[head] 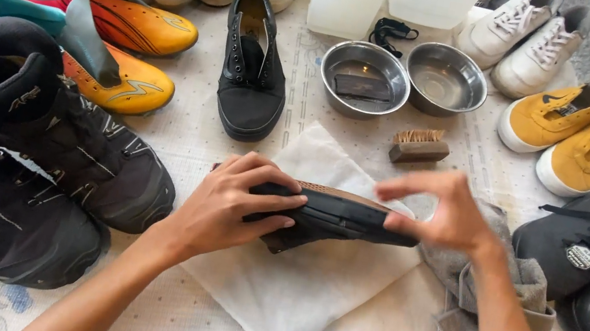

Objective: The person scrubs a black shoe with a brush and a cleaning solution, then wipes it with a cloth. They also clean the sole of the shoe using a sponge and water from a metal bowl.

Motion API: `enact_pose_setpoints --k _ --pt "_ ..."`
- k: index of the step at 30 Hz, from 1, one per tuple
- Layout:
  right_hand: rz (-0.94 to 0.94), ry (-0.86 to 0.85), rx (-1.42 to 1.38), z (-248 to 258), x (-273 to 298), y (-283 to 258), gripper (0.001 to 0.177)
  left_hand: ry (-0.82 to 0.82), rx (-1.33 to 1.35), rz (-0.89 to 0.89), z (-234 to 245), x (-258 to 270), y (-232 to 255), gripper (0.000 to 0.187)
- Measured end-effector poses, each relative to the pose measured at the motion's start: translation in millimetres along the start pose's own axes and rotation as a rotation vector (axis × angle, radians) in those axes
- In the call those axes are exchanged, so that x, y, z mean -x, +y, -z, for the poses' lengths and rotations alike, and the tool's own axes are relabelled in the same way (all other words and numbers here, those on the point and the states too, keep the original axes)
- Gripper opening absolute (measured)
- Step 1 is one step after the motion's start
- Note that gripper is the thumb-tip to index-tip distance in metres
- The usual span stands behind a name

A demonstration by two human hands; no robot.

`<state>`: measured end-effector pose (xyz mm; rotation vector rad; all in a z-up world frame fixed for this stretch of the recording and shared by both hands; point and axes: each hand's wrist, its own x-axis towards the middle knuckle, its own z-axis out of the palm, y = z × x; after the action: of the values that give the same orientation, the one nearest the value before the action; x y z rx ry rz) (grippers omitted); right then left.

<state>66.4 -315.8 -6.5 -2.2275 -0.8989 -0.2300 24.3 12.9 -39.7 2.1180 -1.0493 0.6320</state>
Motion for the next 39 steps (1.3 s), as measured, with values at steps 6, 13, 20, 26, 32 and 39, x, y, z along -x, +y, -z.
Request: enact_pose_setpoints --k 6,13,20,26,32,39 --pt "0.020 -0.039 0.401 19 -95 45 0.021 0.080 -0.106 -0.068 -8 10 3 0.016" --pt "-0.158 -0.295 0.705 5 -163 67 0.038 0.130 -0.122 -0.124 -13 12 2 0.014" --pt "-0.285 -0.411 0.814 -25 -182 104 0.048 0.156 -0.129 -0.139 -13 10 5 0.012" --pt "-0.299 -0.412 0.882 -33 -187 129 0.048 0.210 -0.109 -0.140 -14 10 5 0.009" --pt "-0.332 -0.447 0.876 -19 -188 105 0.043 0.202 -0.096 -0.143 -14 11 3 0.011" --pt "-0.324 -0.361 0.858 -4 -187 97 0.043 0.186 -0.099 -0.133 -14 12 3 0.011"
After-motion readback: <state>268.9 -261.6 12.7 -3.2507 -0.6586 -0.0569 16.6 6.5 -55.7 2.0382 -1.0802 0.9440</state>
